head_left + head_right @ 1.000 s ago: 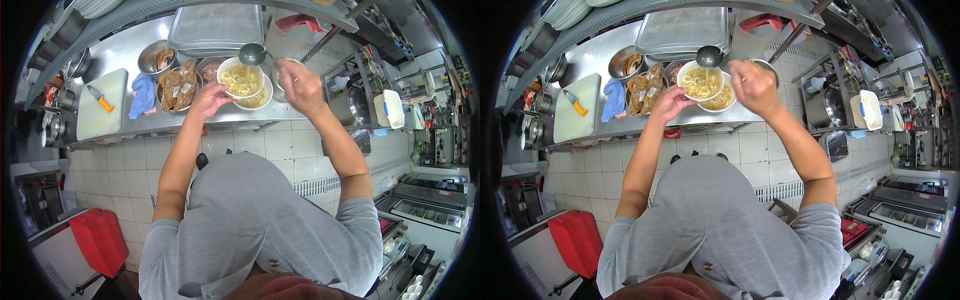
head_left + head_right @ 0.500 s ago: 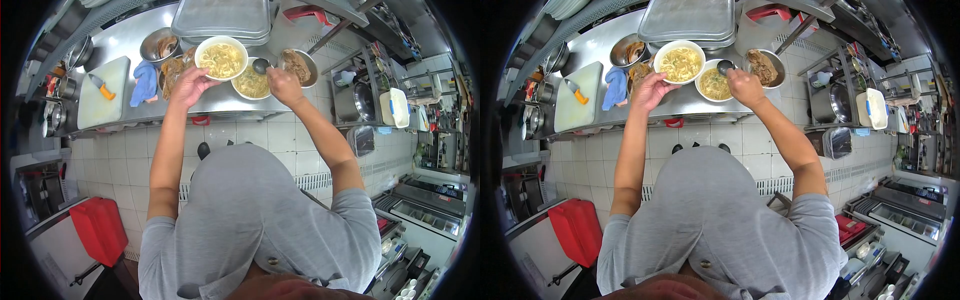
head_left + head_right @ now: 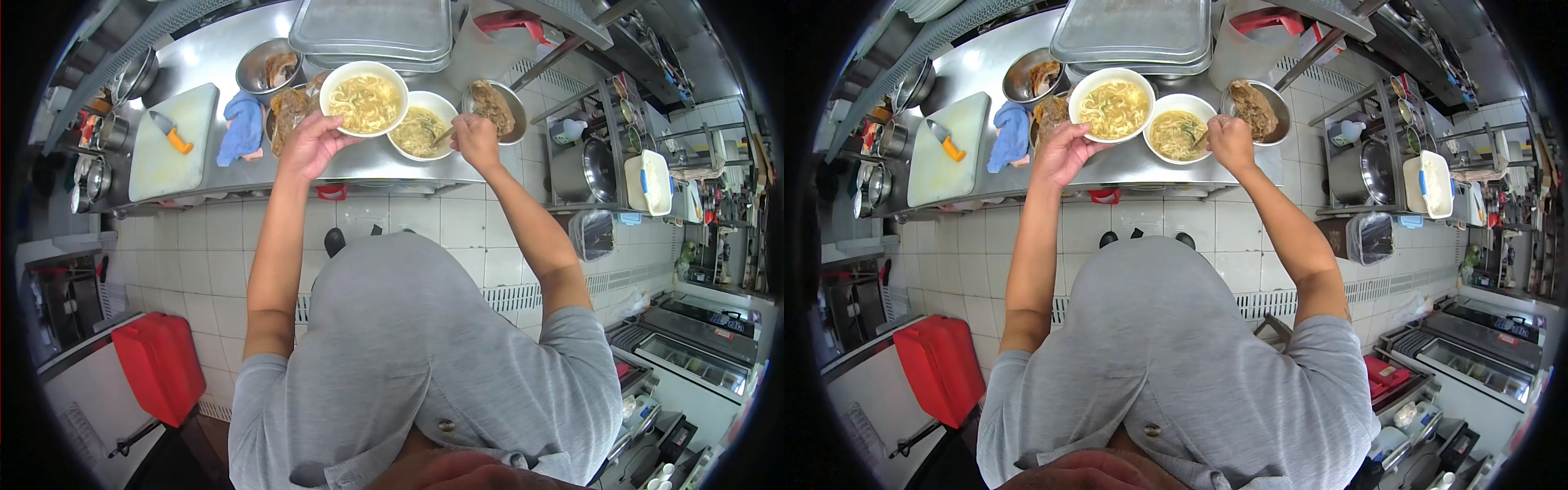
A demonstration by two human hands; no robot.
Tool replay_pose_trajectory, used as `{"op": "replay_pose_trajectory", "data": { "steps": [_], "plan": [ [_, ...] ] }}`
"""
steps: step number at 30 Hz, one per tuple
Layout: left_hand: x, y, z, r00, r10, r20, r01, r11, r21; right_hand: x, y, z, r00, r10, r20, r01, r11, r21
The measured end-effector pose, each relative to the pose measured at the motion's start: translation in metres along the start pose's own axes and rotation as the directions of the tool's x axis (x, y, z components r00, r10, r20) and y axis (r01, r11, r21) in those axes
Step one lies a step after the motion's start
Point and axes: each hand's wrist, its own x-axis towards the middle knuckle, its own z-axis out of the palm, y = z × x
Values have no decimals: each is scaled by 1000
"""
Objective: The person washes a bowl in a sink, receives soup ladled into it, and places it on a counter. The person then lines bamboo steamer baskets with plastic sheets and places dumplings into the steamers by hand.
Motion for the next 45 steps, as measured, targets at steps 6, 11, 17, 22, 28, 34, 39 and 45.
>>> {"op": "replay_pose_trajectory", "data": {
  "steps": [6,11,17,22,28,34,39,45],
  "plan": [
    [4,-5,-8,1000,-20,-6,20,1000,7,1,-29,-32,997,47,-55,-45,998,39],
    [9,-10,-13,999,-33,-24,32,999,-28,12,-38,-56,995,34,-94,-32,999,26],
    [15,-18,-20,998,-47,-34,45,997,-60,22,-81,-91,991,-11,-131,26,993,113],
    [17,-20,-18,998,-62,-17,61,997,-36,31,-128,-122,988,-37,-147,59,987,149],
    [28,-33,-22,995,-100,-24,99,994,-40,46,-171,-150,984,-100,-145,117,987,112],
    [39,-44,-15,988,-150,-35,147,987,-68,55,-213,-160,984,-126,-123,132,990,43],
    [48,-51,0,985,-174,12,175,980,-95,53,-224,-150,980,-167,-106,173,983,54],
    [57,-53,10,983,-173,63,179,977,-115,27,-200,-102,947,-303,-108,291,950,-114]
  ]
}}
